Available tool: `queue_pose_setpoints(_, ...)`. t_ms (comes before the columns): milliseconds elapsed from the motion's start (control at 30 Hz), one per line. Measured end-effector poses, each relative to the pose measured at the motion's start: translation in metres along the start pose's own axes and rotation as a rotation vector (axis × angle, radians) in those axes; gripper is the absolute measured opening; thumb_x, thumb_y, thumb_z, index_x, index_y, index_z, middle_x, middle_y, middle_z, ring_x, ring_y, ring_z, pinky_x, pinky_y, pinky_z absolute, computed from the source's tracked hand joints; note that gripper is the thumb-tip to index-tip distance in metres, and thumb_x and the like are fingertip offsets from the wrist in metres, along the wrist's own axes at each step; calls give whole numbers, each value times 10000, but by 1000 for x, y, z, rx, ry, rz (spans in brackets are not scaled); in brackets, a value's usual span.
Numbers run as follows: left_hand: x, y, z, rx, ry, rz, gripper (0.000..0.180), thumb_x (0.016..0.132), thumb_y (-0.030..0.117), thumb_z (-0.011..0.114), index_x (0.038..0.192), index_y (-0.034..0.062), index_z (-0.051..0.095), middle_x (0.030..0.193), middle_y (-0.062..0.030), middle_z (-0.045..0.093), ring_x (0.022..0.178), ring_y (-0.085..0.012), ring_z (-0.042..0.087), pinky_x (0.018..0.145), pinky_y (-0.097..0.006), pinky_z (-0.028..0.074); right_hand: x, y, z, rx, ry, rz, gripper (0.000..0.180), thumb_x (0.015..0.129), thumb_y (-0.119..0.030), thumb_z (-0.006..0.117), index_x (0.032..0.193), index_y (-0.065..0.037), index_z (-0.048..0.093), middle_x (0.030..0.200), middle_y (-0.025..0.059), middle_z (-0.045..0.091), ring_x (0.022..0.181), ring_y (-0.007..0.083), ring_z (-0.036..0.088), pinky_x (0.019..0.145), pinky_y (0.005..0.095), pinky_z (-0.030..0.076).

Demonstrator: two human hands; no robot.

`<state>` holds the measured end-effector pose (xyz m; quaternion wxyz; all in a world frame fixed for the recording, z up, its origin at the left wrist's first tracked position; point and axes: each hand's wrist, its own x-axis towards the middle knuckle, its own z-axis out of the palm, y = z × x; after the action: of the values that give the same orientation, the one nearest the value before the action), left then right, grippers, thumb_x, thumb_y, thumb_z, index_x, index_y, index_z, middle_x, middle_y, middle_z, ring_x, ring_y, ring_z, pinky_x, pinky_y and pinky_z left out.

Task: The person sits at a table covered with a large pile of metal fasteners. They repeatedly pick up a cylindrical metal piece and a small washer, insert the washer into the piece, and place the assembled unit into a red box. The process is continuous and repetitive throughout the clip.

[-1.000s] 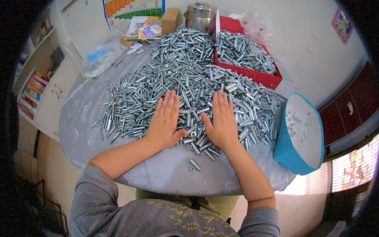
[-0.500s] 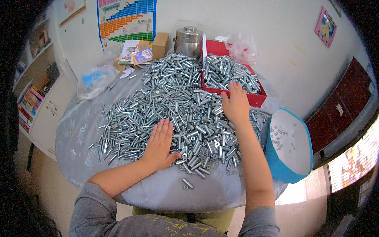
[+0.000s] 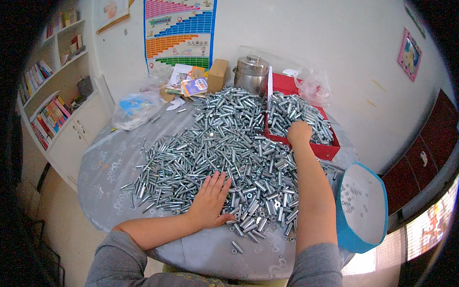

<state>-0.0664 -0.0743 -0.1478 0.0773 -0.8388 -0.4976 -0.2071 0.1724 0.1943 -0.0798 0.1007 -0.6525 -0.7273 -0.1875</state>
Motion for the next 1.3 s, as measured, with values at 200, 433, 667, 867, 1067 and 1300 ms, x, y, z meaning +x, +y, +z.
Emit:
queue_pose_setpoints(200, 1, 3, 0, 9, -2, 10, 961, 793, 689, 335, 1346, -90, 229, 1381, -300, 241, 1304, -444, 193, 1076, -489, 123, -7, 9, 15, 228, 156, 145, 208, 786, -220, 578, 807, -44, 687, 975, 125, 634, 903, 283, 608, 782, 393, 481)
queue_pose_setpoints(433, 3, 3, -5, -16, 107, 22, 956, 805, 680, 308, 1330, -117, 242, 1351, -317, 269, 1288, -456, 217, 1066, -505, 159, -70, -2, -17, 1415, 131, 200, 240, 727, -21, 643, 963, 15, 667, 934, 96, 669, 851, 149, 614, 801, 249, 454)
queue_pose_setpoints(667, -1, 0, -2, -198, 285, 26, 892, 827, 597, 409, 1325, -117, 212, 1262, -304, 341, 1218, -456, 307, 1014, -507, 256, -180, -87, -61, 1976, -175, 220, 209, 767, -6, 650, 971, 22, 618, 905, 74, 644, 812, 123, 601, 759, 239, 472)
queue_pose_setpoints(867, -3, 1, -8, -345, 259, -36, 852, 852, 585, 373, 1329, -105, 224, 1167, -269, 433, 1074, -396, 435, 935, -440, 331, -213, -116, -64, 2146, -293, 88, 277, 737, 85, 640, 967, -8, 516, 956, 74, 579, 864, 129, 568, 746, 252, 486)
queue_pose_setpoints(1067, -6, 2, -4, -652, 174, -28, 872, 850, 577, 412, 1326, -112, 165, 1213, -285, 428, 1067, -418, 476, 916, -428, 378, -227, -124, -66, 2003, -352, 77, 324, 737, 56, 661, 1044, 15, 567, 915, 83, 608, 803, 125, 585, 700, 233, 494)
queue_pose_setpoints(1300, -4, -6, 2, -531, 266, 50, 829, 844, 518, 481, 1339, -78, 184, 1121, -273, 493, 1024, -397, 509, 876, -421, 405, -226, -120, -56, 1786, -214, -146, 222, 729, -29, 714, 927, -6, 617, 788, 21, 611, 679, 67, 562, 591, 190, 445)
